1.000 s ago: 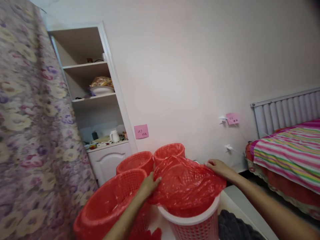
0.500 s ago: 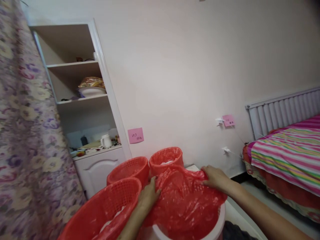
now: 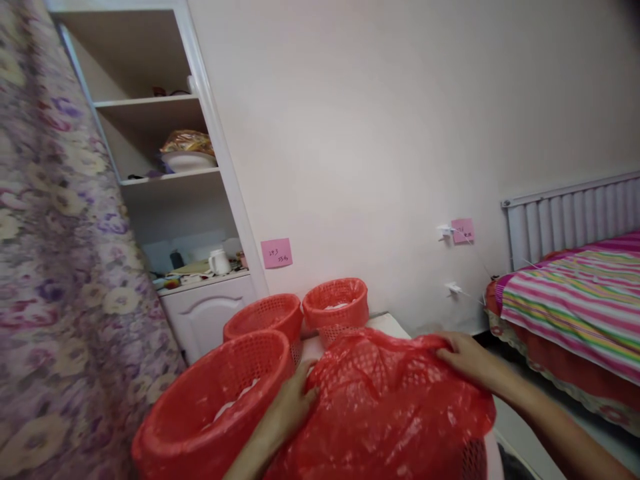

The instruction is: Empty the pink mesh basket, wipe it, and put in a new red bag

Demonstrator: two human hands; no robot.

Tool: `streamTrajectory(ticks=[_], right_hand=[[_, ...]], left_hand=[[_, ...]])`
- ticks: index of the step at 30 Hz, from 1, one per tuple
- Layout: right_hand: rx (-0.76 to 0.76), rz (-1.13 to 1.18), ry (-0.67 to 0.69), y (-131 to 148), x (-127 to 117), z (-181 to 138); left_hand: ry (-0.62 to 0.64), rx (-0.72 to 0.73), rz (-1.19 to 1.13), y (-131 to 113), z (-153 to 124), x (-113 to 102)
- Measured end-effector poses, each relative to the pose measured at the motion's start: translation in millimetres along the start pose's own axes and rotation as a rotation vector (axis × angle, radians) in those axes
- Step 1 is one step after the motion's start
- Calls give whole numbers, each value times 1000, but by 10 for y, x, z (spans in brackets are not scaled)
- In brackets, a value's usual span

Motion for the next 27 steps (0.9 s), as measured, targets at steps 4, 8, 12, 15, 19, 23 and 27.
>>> streamTrajectory(ticks=[4, 8, 12, 15, 19, 23, 27], right_hand=[[42, -82, 16, -47, -15, -188], [-35, -135, 39, 202, -124, -124], [-163, -248, 88, 593, -2, -12], [-171, -242, 91, 681, 196, 94], [-67, -122, 80, 466, 341, 365], [103, 160, 182, 127, 440, 648], [331, 431, 277, -245, 625, 723]], left_hand=[[11, -18, 31, 53, -90, 34], [-18, 59, 11, -187, 152, -36], [19, 100, -42, -331, 484, 63], [35, 101, -47, -275, 704, 199], [8, 72, -60, -126, 941, 306], [18, 25, -116, 37, 1095, 357], [97, -27, -163, 155, 1163, 442]])
Point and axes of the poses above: each hand's wrist, its own z-axis towards the middle knuckle, its own x-axis out of the palm, y = z × x, the point moved 7 cm from there along z, towards the middle knuckle, and after that the axes turned 5 degrees about -y, right-handed, at the moved point
